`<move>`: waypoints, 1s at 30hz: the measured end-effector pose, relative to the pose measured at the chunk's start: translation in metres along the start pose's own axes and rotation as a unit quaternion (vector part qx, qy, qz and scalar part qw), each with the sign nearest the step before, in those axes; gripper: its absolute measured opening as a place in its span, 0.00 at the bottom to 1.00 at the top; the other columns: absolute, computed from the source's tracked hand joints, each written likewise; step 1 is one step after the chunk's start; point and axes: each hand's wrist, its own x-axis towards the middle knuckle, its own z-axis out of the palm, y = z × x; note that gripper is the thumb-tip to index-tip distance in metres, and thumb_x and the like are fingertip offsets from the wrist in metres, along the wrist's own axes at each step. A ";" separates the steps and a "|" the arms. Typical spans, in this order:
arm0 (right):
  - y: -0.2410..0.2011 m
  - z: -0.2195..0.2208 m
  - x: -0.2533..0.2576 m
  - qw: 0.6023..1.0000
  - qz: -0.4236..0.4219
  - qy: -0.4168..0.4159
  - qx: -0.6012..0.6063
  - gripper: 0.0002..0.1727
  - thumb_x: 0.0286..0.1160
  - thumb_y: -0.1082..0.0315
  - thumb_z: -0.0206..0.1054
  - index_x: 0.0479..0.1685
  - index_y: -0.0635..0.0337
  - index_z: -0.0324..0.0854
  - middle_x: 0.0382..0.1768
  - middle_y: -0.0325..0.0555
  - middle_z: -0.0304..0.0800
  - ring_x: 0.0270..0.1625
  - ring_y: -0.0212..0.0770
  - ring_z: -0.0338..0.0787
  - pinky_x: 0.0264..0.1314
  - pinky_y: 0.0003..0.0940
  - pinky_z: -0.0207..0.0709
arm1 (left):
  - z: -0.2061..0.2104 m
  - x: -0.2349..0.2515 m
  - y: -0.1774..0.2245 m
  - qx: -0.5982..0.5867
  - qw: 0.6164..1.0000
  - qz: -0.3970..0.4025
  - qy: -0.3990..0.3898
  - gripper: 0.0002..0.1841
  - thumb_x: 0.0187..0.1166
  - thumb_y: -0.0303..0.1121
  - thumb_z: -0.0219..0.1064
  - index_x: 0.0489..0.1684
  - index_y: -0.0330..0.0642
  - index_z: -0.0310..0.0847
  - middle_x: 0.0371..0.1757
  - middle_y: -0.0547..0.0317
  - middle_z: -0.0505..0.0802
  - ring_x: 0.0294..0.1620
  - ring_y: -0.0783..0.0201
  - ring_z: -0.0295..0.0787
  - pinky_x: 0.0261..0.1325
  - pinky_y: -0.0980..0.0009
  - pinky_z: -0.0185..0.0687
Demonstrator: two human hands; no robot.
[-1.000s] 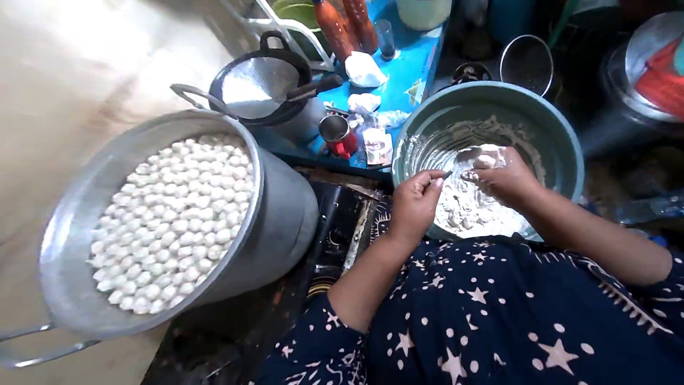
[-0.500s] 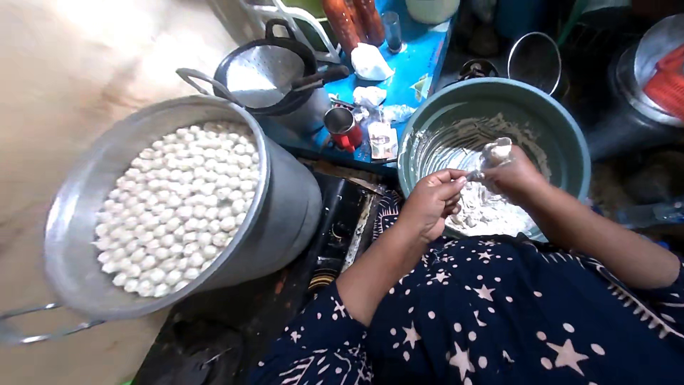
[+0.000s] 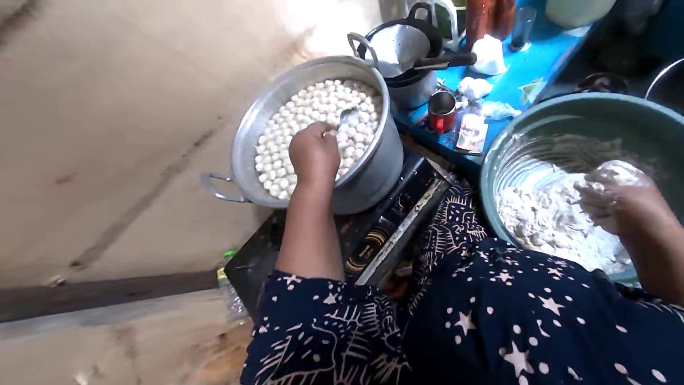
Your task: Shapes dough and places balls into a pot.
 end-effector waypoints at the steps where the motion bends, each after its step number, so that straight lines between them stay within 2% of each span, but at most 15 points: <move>1: 0.000 0.002 0.001 1.000 0.001 -0.017 0.020 0.08 0.84 0.76 0.57 0.39 0.51 0.73 0.16 0.28 0.71 0.12 0.20 0.62 0.13 0.15 0.59 | 0.003 -0.008 0.009 -0.057 0.998 0.015 0.014 0.18 0.90 0.31 0.52 0.68 0.32 0.83 0.57 0.35 0.91 0.59 0.44 0.87 0.68 0.45 0.74; 2: -0.001 0.005 0.002 0.999 0.003 -0.035 0.034 0.10 0.89 0.69 0.51 0.37 0.48 0.73 0.15 0.26 0.69 0.12 0.19 0.62 0.14 0.14 0.58 | 0.008 -0.017 0.022 -0.135 0.990 0.031 0.020 0.17 0.89 0.31 0.54 0.66 0.34 0.84 0.47 0.46 0.91 0.45 0.59 0.85 0.55 0.61 0.77; 3: -0.002 0.008 0.001 0.998 0.011 -0.051 0.041 0.14 0.94 0.62 0.45 0.38 0.47 0.73 0.17 0.25 0.71 0.14 0.19 0.65 0.17 0.14 0.61 | 0.019 -0.028 0.038 -0.235 0.971 0.048 0.002 0.14 0.88 0.30 0.56 0.62 0.36 0.83 0.38 0.60 0.86 0.33 0.74 0.78 0.42 0.75 0.74; 4: -0.004 0.012 0.000 0.997 0.018 -0.055 0.041 0.18 0.96 0.58 0.40 0.42 0.49 0.75 0.20 0.26 0.76 0.18 0.21 0.72 0.22 0.15 0.69 | 0.030 -0.042 0.058 -0.336 0.939 0.061 -0.048 0.11 0.87 0.28 0.56 0.59 0.37 0.82 0.33 0.69 0.83 0.28 0.81 0.74 0.36 0.81 0.73; 6: -0.007 0.018 -0.004 0.998 0.000 -0.066 -0.001 0.18 0.95 0.62 0.42 0.42 0.55 0.77 0.23 0.30 0.79 0.22 0.25 0.78 0.28 0.22 0.77 | 0.056 -0.074 0.097 -0.457 0.869 0.081 -0.169 0.09 0.86 0.24 0.56 0.53 0.37 0.82 0.31 0.75 0.83 0.24 0.83 0.73 0.32 0.84 0.73; 8: -0.009 0.023 -0.008 0.998 -0.026 -0.045 -0.044 0.10 0.87 0.71 0.54 0.36 0.58 0.79 0.21 0.31 0.79 0.19 0.24 0.75 0.24 0.21 0.73 | 0.083 -0.100 0.125 -0.495 0.822 0.100 -0.264 0.09 0.85 0.23 0.57 0.50 0.37 0.84 0.32 0.74 0.86 0.24 0.83 0.74 0.31 0.84 0.74; 10: -0.012 0.022 -0.015 0.997 -0.042 -0.023 -0.061 0.02 0.78 0.77 0.64 0.41 0.62 0.81 0.25 0.32 0.81 0.22 0.22 0.75 0.25 0.20 0.73 | 0.103 -0.119 0.145 -0.496 0.802 0.116 -0.311 0.09 0.85 0.23 0.58 0.49 0.36 0.86 0.33 0.70 0.87 0.25 0.82 0.73 0.32 0.83 0.71; 12: -0.014 0.021 -0.019 0.997 -0.063 -0.006 -0.054 0.07 0.70 0.82 0.69 0.36 0.60 0.81 0.25 0.31 0.84 0.24 0.21 0.79 0.29 0.19 0.78 | 0.114 -0.129 0.158 -0.479 0.803 0.142 -0.325 0.09 0.86 0.24 0.58 0.50 0.35 0.86 0.34 0.68 0.88 0.29 0.81 0.75 0.36 0.81 0.72; 14: -0.015 0.018 -0.021 0.996 -0.078 0.003 -0.048 0.11 0.65 0.84 0.71 0.30 0.57 0.79 0.22 0.30 0.81 0.24 0.22 0.79 0.29 0.20 0.77 | 0.121 -0.133 0.166 -0.457 0.813 0.175 -0.317 0.10 0.86 0.25 0.59 0.52 0.34 0.87 0.33 0.66 0.87 0.30 0.80 0.76 0.38 0.80 0.72; 18: -0.017 0.017 -0.024 0.995 -0.082 0.008 -0.051 0.10 0.64 0.84 0.72 0.36 0.59 0.83 0.26 0.31 0.84 0.27 0.21 0.81 0.32 0.19 0.78 | 0.127 -0.139 0.172 -0.441 0.816 0.205 -0.314 0.10 0.86 0.24 0.59 0.52 0.33 0.87 0.35 0.65 0.89 0.33 0.82 0.79 0.43 0.82 0.75; 20: -0.014 0.017 -0.023 0.994 -0.098 0.005 -0.053 0.11 0.62 0.85 0.73 0.41 0.62 0.85 0.31 0.33 0.88 0.30 0.21 0.83 0.35 0.19 0.80 | 0.127 -0.142 0.173 -0.447 0.811 0.197 -0.320 0.10 0.86 0.24 0.59 0.51 0.33 0.87 0.34 0.66 0.88 0.32 0.82 0.77 0.42 0.82 0.74; 22: -0.012 0.016 -0.022 0.989 -0.119 0.001 -0.083 0.13 0.61 0.85 0.74 0.44 0.64 0.86 0.37 0.36 0.90 0.37 0.21 0.85 0.44 0.21 0.83 | 0.126 -0.144 0.175 -0.460 0.804 0.177 -0.334 0.09 0.85 0.24 0.60 0.49 0.33 0.87 0.31 0.67 0.87 0.28 0.82 0.74 0.36 0.83 0.70; 24: -0.011 0.018 -0.022 0.984 -0.137 0.007 -0.111 0.12 0.60 0.84 0.75 0.41 0.64 0.85 0.35 0.37 0.89 0.38 0.21 0.86 0.47 0.21 0.83 | 0.125 -0.148 0.178 -0.478 0.788 0.149 -0.359 0.08 0.84 0.23 0.61 0.47 0.34 0.87 0.30 0.69 0.86 0.25 0.82 0.72 0.32 0.83 0.67; 27: -0.007 0.018 -0.021 0.980 -0.145 0.019 -0.136 0.12 0.57 0.84 0.77 0.38 0.64 0.82 0.33 0.39 0.87 0.36 0.23 0.85 0.44 0.23 0.83 | 0.123 -0.155 0.187 -0.508 0.751 0.100 -0.409 0.08 0.84 0.21 0.60 0.46 0.35 0.86 0.29 0.70 0.85 0.22 0.82 0.71 0.29 0.84 0.67; 30: -0.011 0.018 -0.025 0.978 -0.127 0.021 -0.162 0.13 0.59 0.84 0.76 0.43 0.67 0.81 0.36 0.41 0.86 0.38 0.25 0.84 0.47 0.24 0.82 | 0.120 -0.155 0.192 -0.547 0.690 0.023 -0.473 0.08 0.86 0.21 0.57 0.44 0.37 0.84 0.22 0.71 0.78 0.17 0.80 0.67 0.24 0.84 0.65</move>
